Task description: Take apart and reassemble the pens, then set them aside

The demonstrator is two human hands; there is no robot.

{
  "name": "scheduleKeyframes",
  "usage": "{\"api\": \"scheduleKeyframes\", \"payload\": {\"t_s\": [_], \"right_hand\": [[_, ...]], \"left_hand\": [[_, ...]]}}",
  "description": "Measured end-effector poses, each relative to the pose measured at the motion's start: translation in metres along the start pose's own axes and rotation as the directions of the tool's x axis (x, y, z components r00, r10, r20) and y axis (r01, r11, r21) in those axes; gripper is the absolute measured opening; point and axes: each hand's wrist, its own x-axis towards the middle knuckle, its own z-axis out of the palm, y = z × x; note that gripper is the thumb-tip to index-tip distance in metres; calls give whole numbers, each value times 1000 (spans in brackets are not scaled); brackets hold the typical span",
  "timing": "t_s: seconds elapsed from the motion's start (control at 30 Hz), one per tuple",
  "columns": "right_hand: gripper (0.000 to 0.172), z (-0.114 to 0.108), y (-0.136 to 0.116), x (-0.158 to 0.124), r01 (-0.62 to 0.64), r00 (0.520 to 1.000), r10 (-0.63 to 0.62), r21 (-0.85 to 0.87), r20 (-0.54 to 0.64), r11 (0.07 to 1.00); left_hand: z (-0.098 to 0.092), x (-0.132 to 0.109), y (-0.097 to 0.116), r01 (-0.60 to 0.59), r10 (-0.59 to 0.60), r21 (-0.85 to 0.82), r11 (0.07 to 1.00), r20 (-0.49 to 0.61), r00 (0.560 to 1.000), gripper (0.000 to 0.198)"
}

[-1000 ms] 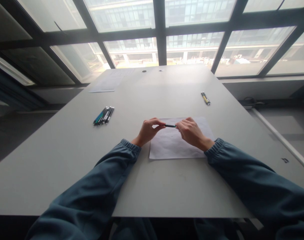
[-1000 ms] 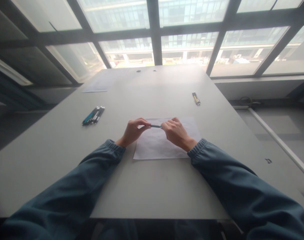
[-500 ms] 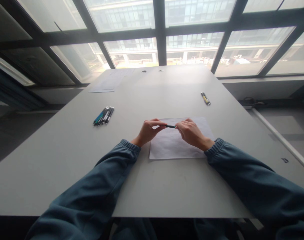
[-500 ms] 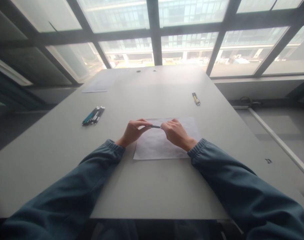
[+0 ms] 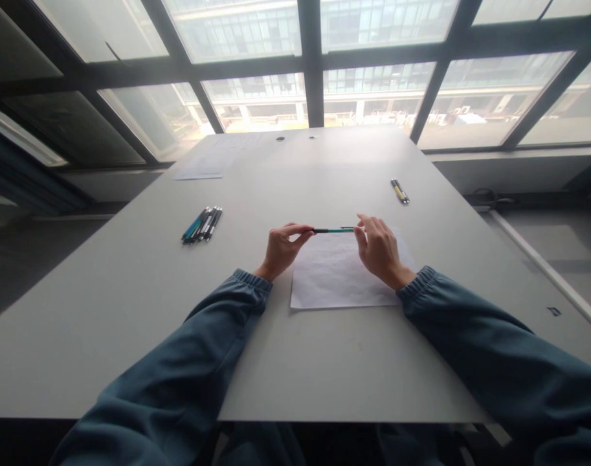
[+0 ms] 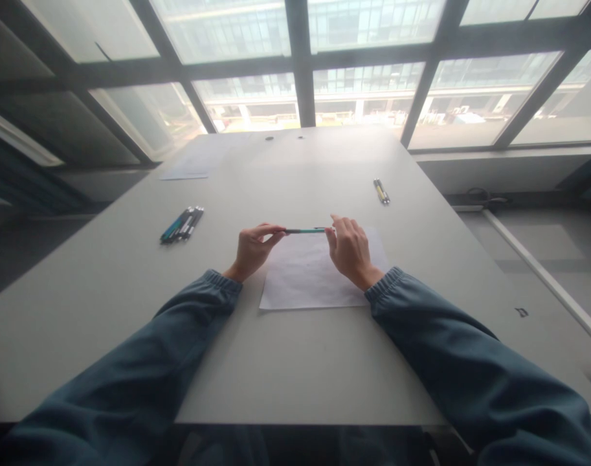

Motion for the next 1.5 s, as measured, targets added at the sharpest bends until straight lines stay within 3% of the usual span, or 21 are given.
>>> {"api": "scheduleKeyframes", "payload": {"t_s": [0.17,0.57,0.83,0.97,1.13,1.5], "right_hand": [[34,8,6,-2,-117,993,117,-14,23,993],[28,5,4,-1,1,999,0,-29,32,1000],[28,14,14,-2,-113,993,115,122,-9,986],[36,18,17,-2,-54,998,62,250,-25,967],[11,16,14,-1,22,997,0,291,-78,957],[11,9,10,0,62,994,-28,322,-110,945]], "left_hand": [[0,1,-6,60,-68,-86,994,-92,993,21],[1,0,-8,74,-82,-115,991,-61,995,22],[1,1,-8,84,-91,-134,987,-47,995,23],[2,0,-9,85,-92,-136,987,-48,995,23],[2,0,-10,66,-69,-124,990,-22,997,23],[1,-2,-11,53,-53,-54,997,0,999,25]]}}
